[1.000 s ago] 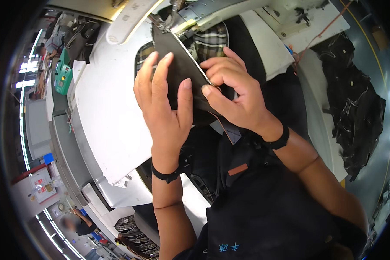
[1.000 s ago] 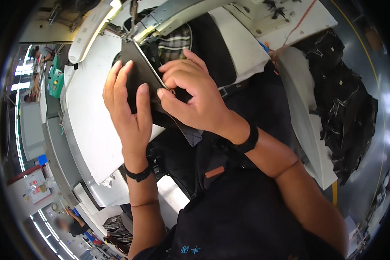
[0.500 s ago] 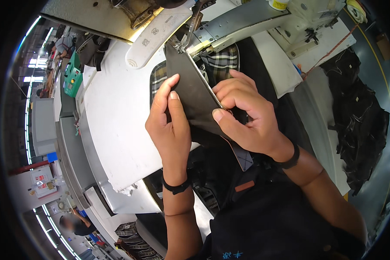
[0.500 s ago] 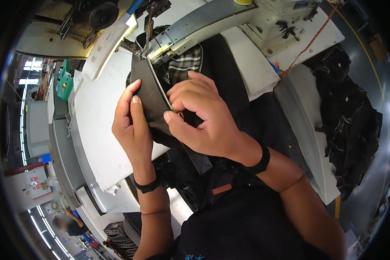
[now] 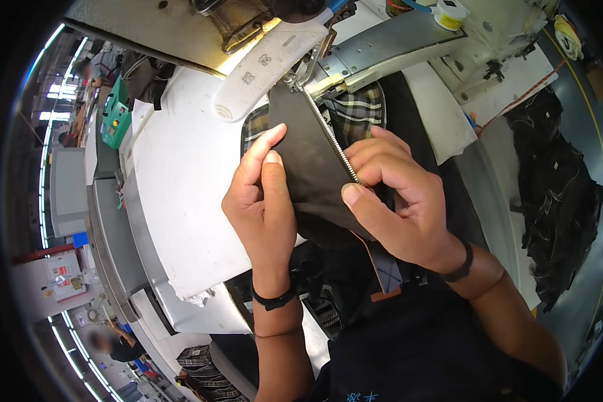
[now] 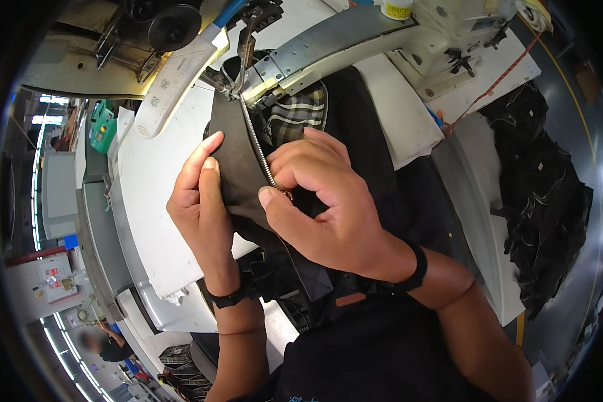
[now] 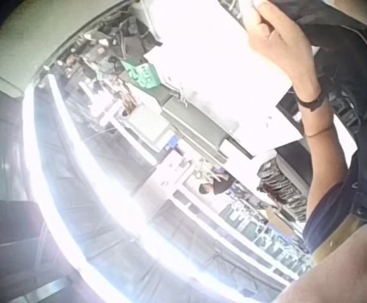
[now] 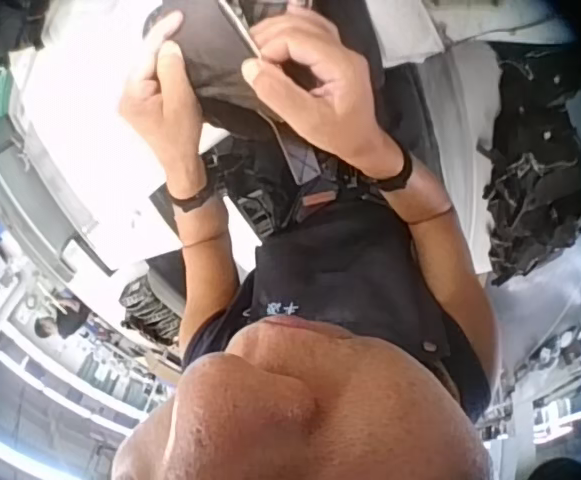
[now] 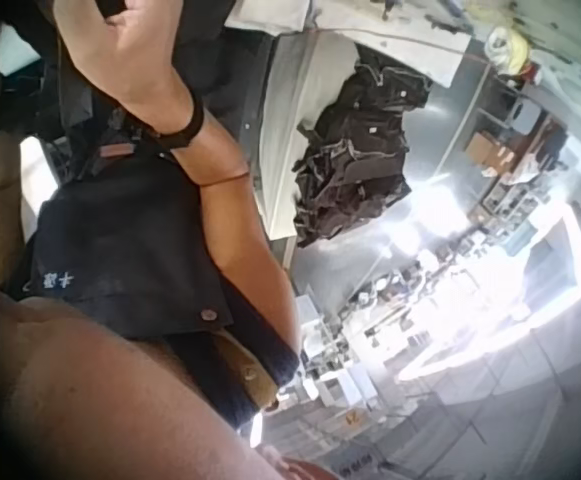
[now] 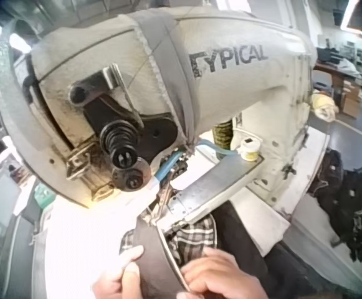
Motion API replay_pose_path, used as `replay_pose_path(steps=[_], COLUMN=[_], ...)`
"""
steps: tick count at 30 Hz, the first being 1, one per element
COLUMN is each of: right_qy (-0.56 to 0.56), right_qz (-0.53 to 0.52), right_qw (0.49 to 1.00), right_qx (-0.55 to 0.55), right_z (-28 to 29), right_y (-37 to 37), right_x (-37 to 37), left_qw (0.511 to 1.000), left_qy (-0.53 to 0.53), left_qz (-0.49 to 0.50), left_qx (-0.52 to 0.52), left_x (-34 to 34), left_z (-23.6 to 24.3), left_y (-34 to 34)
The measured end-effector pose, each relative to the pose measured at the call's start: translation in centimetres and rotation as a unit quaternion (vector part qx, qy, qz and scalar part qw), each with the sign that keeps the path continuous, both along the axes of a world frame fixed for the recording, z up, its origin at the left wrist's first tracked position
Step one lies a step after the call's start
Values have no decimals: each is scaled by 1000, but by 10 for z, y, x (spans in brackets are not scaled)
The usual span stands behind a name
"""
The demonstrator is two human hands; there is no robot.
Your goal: Sewing a leather bag using a industrial sewing machine.
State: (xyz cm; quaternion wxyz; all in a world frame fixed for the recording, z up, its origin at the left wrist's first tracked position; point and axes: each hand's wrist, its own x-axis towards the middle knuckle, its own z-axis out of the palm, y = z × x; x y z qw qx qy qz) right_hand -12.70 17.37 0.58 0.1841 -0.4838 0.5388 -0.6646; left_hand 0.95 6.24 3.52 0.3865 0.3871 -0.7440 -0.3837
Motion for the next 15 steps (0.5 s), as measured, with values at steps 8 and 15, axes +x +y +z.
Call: replay_pose_path(steps=[8,15], right_qy=[-49,-52], right_qz=[-24,-28], right_qw=[998,998], right_qx=[-4,-13], right_z=[-11,-15], right_y=[-15,-19], right_x=[-1,-2], left_qw=[1000,999], left_qy=[17,29], left_qz=[8,-3], left_qx=[-20,-13], left_x=[-9,-11], left_z=[-12,-16], left_y=[-15,-20])
